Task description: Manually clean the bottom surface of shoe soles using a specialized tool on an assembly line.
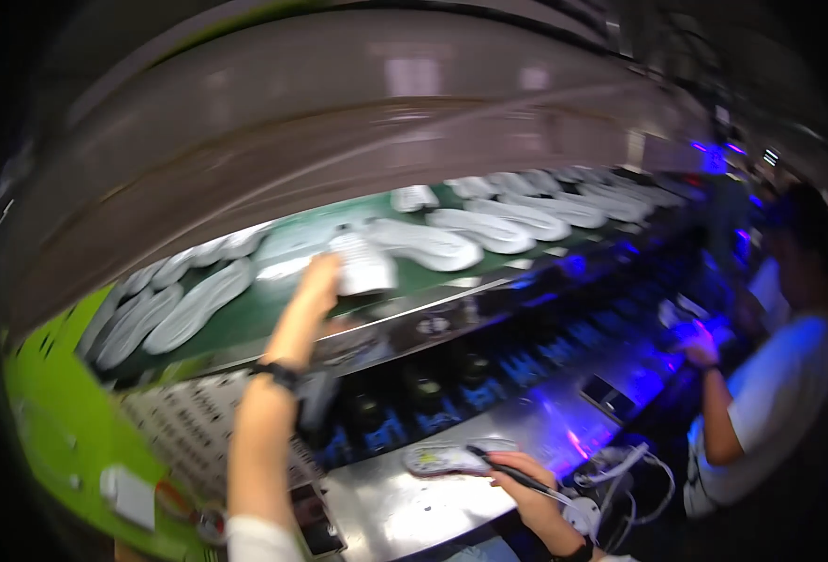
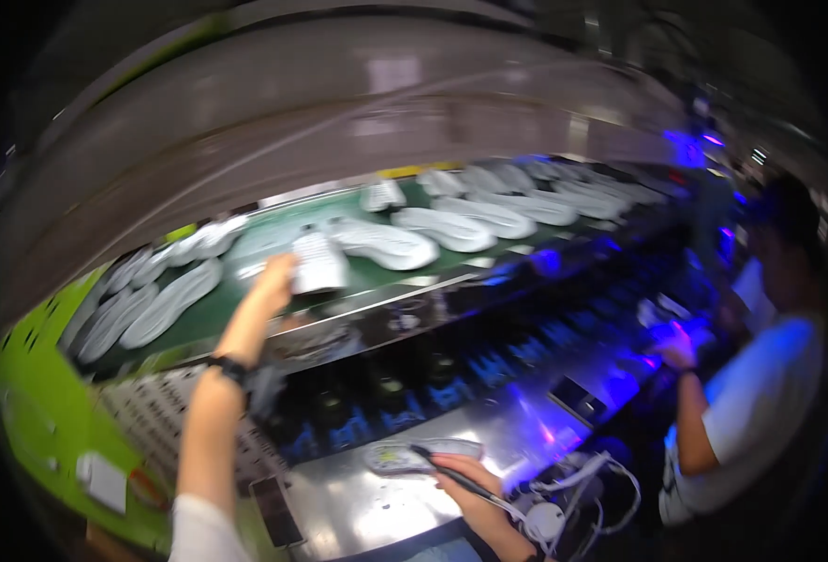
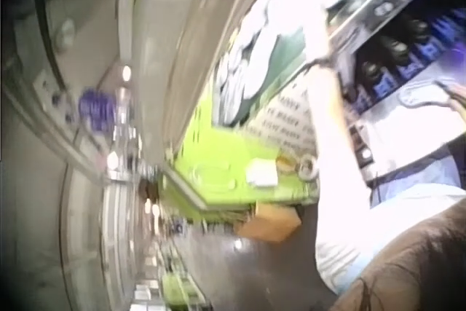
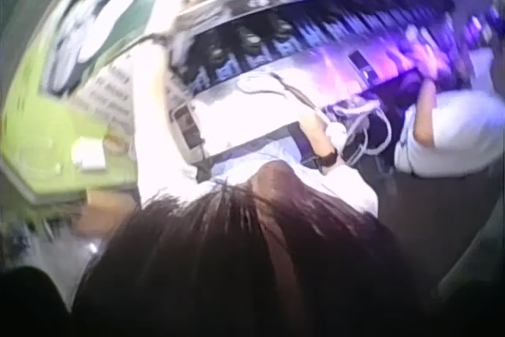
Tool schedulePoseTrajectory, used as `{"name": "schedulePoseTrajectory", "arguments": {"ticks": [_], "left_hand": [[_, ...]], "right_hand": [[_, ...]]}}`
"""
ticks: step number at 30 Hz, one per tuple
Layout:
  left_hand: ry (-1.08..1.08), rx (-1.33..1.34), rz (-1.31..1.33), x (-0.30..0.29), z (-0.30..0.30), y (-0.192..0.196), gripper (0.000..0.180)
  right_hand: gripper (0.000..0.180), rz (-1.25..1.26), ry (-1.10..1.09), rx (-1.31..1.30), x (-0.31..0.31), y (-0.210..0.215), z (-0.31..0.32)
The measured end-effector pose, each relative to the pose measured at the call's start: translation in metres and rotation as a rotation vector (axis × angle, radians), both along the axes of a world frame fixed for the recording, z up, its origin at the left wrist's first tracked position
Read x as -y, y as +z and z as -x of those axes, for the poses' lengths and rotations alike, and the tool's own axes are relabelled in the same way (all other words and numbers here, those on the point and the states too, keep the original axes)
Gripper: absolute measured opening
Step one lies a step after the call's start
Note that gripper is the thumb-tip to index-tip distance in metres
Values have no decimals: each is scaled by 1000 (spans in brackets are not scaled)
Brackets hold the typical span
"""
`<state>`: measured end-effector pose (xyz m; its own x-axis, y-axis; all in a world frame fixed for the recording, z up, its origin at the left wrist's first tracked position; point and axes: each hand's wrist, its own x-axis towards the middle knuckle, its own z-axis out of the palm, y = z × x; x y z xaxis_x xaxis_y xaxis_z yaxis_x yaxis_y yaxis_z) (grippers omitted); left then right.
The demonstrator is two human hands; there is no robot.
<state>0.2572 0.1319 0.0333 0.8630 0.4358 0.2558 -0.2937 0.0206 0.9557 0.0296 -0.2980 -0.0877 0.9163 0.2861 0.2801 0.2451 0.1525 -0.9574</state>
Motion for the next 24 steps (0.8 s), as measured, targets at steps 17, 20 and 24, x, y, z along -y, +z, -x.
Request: {"name": "schedulePoseTrajectory", "arguments": {"ticks": [17,20,24], "left_hand": [[-671,257,1244,151,334,-330,91],[-553,85,1330,165,340,-326,79],[-459,-57,1443,181,346,-317,67]], "right_hand": [[27,137,641,-91,-39,30,25],[28,213,-61,534,-78,-25,11],[30,288,380,635,-78,-29,53]]}}
